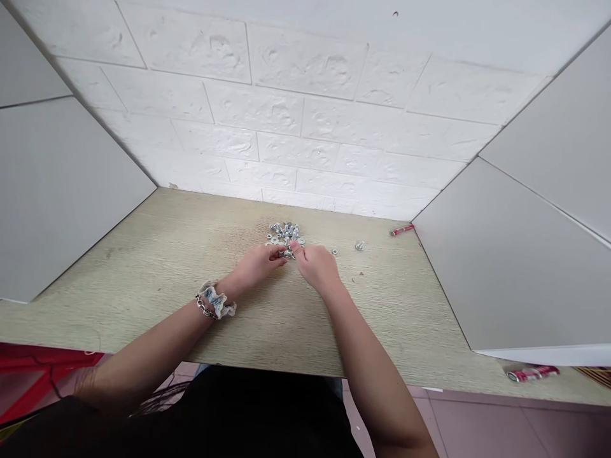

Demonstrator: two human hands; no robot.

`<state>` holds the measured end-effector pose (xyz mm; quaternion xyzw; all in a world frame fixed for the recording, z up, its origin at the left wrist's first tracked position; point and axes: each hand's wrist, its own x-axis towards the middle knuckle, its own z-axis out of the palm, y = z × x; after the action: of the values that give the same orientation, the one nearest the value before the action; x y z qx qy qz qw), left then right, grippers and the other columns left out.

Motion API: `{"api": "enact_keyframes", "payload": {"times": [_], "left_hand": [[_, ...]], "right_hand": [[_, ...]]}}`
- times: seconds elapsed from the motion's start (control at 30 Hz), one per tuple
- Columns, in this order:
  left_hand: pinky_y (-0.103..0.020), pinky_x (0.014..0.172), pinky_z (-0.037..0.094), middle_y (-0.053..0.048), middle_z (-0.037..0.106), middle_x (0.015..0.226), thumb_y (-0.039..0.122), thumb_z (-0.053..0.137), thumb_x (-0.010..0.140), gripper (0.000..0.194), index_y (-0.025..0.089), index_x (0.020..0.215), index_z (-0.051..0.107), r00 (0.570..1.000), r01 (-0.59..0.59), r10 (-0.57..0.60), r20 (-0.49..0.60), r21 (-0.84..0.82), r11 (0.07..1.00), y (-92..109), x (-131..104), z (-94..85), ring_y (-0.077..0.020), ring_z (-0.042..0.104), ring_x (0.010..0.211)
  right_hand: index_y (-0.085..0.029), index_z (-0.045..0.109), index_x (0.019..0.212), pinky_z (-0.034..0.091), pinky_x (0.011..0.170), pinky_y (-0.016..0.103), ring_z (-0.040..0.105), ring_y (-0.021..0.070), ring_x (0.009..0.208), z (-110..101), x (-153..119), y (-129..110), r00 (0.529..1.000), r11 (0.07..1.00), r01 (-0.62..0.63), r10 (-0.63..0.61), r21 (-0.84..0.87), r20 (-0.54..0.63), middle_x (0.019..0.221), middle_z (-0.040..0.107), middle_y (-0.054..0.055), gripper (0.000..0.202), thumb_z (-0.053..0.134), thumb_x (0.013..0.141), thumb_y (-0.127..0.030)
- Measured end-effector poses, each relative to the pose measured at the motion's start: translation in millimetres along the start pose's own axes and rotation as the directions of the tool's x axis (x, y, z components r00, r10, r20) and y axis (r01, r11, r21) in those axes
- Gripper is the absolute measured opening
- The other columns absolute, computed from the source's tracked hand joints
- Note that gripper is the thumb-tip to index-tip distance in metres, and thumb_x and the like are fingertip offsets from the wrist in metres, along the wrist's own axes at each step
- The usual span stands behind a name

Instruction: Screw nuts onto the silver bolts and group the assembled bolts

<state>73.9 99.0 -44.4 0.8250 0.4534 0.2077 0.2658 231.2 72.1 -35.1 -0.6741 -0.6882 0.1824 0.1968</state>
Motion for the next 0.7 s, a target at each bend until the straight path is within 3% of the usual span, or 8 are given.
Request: {"api": "enact_keyframes", "payload": {"times": [0.13,0.23,0.7], "left_hand": [[-0.024,0.062,0.037,-0.002,0.062,0.072,0.027,0.049,0.078,0.025,0.019,0.098,0.063,1.000,-0.022,0.022,-0.001,-0.012,1.000,-0.8,0.2,0.4,-0.0141,0.053,0.063],[-0.024,0.061,0.036,-0.002,0.062,0.073,0.029,0.048,0.080,0.028,0.020,0.102,0.063,1.000,-0.023,0.023,0.014,-0.004,1.000,-0.6,0.4,0.5,-0.0149,0.054,0.065],[-0.024,0.062,0.038,-0.001,0.063,0.075,0.029,0.048,0.080,0.030,0.023,0.106,0.061,0.999,-0.029,0.030,0.020,-0.054,0.998,-4.3,1.2,4.4,-0.0147,0.056,0.067]], "right_hand": [[-0.019,0.054,0.079,0.032,0.055,0.022,0.047,0.0113,0.060,1.5,0.1,1.1,0.975,0.969,0.220,-0.215,0.113,-0.054,0.066,0.054,-0.001,0.016,0.045,0.081,-0.032],[-0.020,0.054,0.097,0.036,0.062,0.022,0.050,0.0116,0.069,5.1,1.6,2.7,0.947,0.938,0.320,-0.319,0.134,-0.033,0.080,0.056,0.001,0.022,0.045,0.077,-0.018],[-0.020,0.056,0.096,0.037,0.064,0.023,0.051,0.0120,0.075,8.2,3.5,3.7,0.945,0.939,0.325,-0.326,0.112,-0.008,0.091,0.059,0.001,0.023,0.044,0.078,-0.014]]}}
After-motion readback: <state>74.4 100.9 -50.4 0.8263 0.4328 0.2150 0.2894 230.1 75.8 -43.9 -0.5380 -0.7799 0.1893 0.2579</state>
